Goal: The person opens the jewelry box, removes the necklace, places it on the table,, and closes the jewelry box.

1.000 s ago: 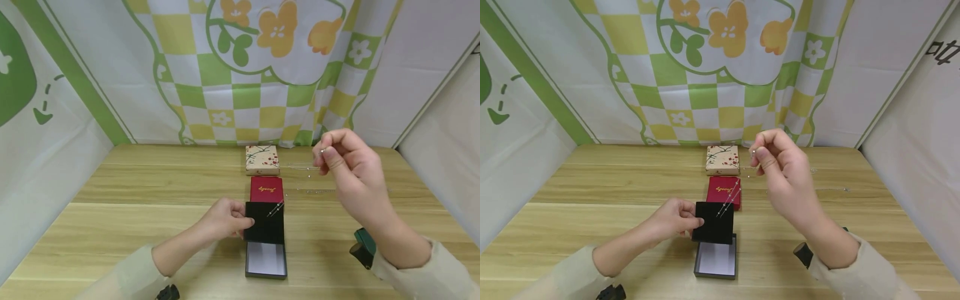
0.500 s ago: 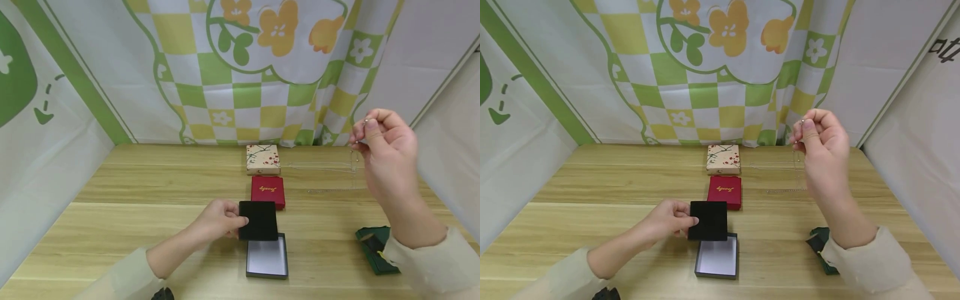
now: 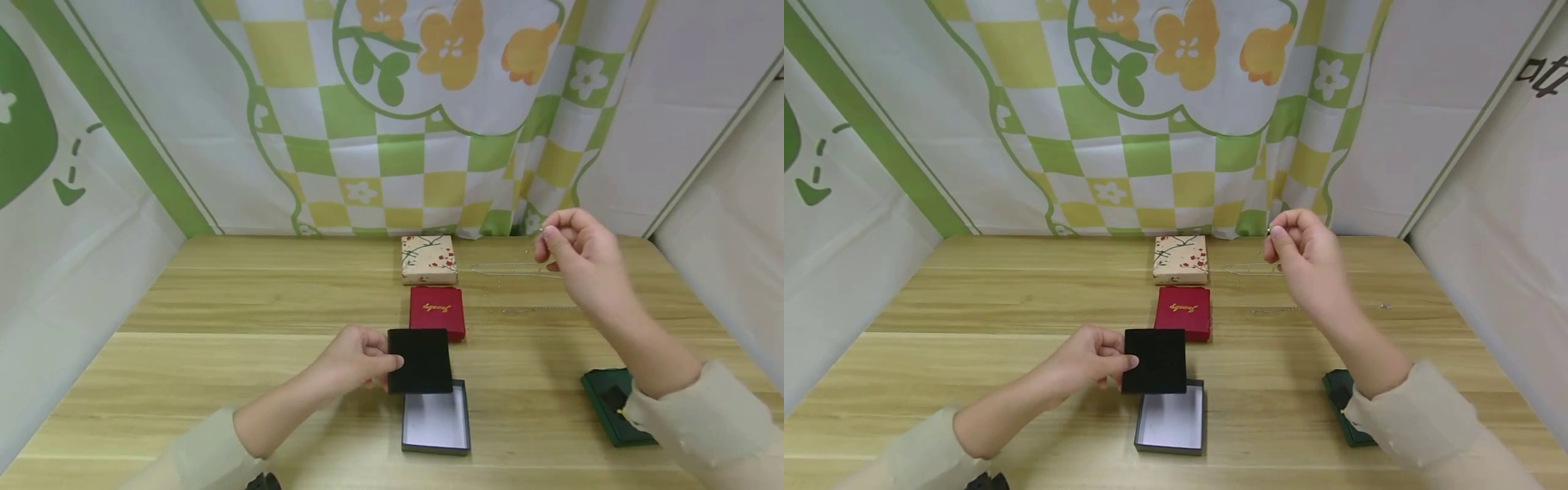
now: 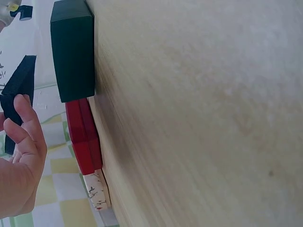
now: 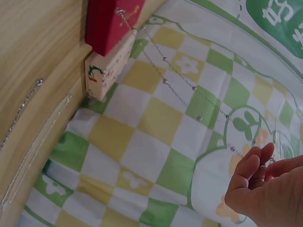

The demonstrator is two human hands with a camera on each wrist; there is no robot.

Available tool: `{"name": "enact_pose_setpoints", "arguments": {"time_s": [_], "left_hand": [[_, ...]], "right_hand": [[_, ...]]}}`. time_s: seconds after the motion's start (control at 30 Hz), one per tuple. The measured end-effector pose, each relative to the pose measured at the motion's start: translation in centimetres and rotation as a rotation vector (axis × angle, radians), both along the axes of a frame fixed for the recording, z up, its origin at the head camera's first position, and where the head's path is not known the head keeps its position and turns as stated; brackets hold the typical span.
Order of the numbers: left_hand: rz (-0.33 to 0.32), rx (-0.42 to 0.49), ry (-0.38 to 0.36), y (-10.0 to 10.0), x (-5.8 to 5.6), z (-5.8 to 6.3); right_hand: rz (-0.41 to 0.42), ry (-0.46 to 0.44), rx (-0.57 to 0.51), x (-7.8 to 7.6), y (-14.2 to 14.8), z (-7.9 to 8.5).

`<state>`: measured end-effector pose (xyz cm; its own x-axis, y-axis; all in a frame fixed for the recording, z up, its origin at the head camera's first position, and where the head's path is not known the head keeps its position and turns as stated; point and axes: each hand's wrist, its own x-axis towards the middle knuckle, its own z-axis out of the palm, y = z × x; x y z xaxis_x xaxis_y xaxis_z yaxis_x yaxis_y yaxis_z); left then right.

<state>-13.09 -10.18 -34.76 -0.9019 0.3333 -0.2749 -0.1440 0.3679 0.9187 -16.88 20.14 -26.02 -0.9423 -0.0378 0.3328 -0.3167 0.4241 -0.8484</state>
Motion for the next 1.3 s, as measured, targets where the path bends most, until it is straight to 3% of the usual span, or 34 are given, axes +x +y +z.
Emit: {"name": "enact_pose_setpoints", "arguments": {"time_s": [0.23, 0.4, 0.57, 0.73, 1.07, 1.3], "left_hand": [[0.002, 0.016, -0.006, -0.2, 0.0, -0.1], [-0.014, 0.006, 0.008, -0.2, 0.0, -0.2], [-0.016, 0.004, 0.005, -0.2, 0.0, -0.3], [-0.029, 0.020, -0.017, -0.2, 0.0, -0.6], [-0.055, 0.016, -0.020, -0.3, 0.1, -0.9], [-0.068, 0.018, -0.025, -0.3, 0.0, -0.7]], "right_hand": [[0.058, -0.048, 0.114, 2.0, -0.4, -1.6], [0.095, -0.062, 0.111, 3.4, 0.1, -2.3], [0.080, -0.047, 0.108, 4.0, 0.8, -2.5], [0.070, -0.154, 0.077, 3.3, 2.0, -3.2], [0.017, -0.347, 0.018, 0.4, 7.1, -7.2], [-0.035, -0.485, 0.053, 0.1, 10.2, -8.4]]}}
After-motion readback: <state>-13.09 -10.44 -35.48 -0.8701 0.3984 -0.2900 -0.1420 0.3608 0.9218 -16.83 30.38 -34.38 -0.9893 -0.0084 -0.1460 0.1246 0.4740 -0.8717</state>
